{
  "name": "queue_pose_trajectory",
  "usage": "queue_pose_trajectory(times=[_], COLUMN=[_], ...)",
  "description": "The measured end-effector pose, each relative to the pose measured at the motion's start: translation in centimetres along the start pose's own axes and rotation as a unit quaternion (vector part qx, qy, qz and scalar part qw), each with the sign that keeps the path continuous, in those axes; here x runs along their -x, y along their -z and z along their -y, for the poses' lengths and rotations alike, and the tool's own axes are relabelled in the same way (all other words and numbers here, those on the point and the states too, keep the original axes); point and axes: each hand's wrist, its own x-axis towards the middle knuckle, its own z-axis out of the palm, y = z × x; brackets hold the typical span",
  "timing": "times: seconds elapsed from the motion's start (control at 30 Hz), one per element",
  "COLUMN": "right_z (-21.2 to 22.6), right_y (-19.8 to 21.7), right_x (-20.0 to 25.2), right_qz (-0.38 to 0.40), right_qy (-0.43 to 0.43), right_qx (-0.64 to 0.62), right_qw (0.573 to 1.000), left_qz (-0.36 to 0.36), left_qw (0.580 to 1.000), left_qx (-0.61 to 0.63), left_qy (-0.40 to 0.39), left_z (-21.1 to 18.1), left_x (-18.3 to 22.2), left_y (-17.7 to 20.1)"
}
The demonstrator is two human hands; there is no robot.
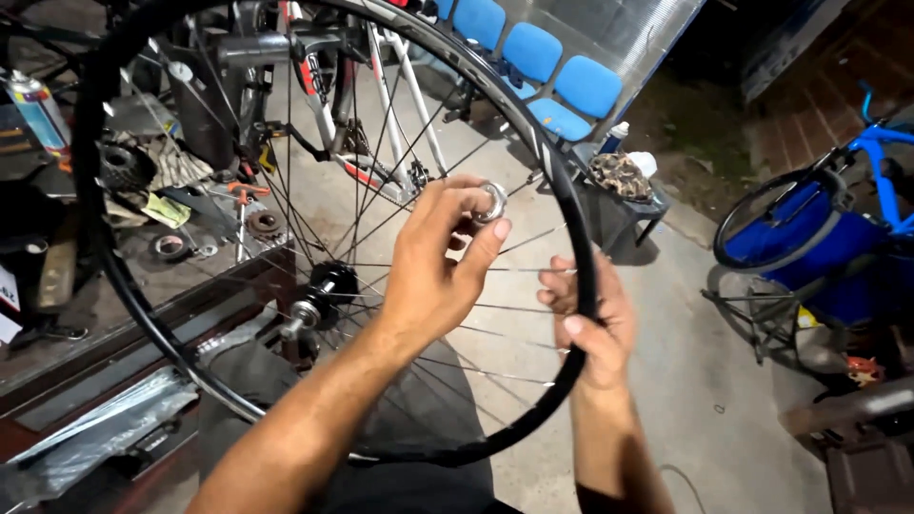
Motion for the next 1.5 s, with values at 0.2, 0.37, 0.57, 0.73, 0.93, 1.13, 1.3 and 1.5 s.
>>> queue_pose_trajectory(times=[0.2,0.37,0.57,0.73,0.93,1.13,1.3,1.5], right_z=[-2.7,2.0,3.5,3.2,3.2,3.0,2.7,1.6], right_y=[-2.3,-4.3,-6.9,-7.3,-8.1,-7.7,-7.7,-5.3], right_x=[3.9,-0.8,-3.2,-3.0,-3.1,-3.4,-3.5,-2.7], right_qz=[-0.011,0.073,0.093,0.089,0.086,0.096,0.08,0.043], right_qy=[-0.003,-0.029,-0.066,-0.07,-0.066,-0.066,-0.057,-0.014], right_qx=[-0.063,0.059,0.067,0.073,0.083,0.095,0.115,0.093], right_qw=[0.998,0.995,0.991,0.991,0.991,0.989,0.988,0.995], left_qz=[0.06,0.047,0.01,-0.008,-0.034,-0.008,0.039,0.018], left_qw=[0.997,0.997,0.991,0.976,0.944,0.965,0.995,0.998], left_qx=[-0.023,-0.024,-0.066,-0.133,-0.219,-0.165,-0.031,0.04], left_qy=[-0.044,-0.053,-0.117,-0.174,-0.245,-0.203,-0.09,0.04], left_z=[-0.8,-1.3,-1.5,-0.8,-0.4,-1.4,-2.1,-1.2], left_x=[0.5,1.8,2.5,2.6,2.1,2.0,1.1,1.1], left_y=[0.1,0.0,-0.2,0.0,0.0,0.7,0.8,0.1])
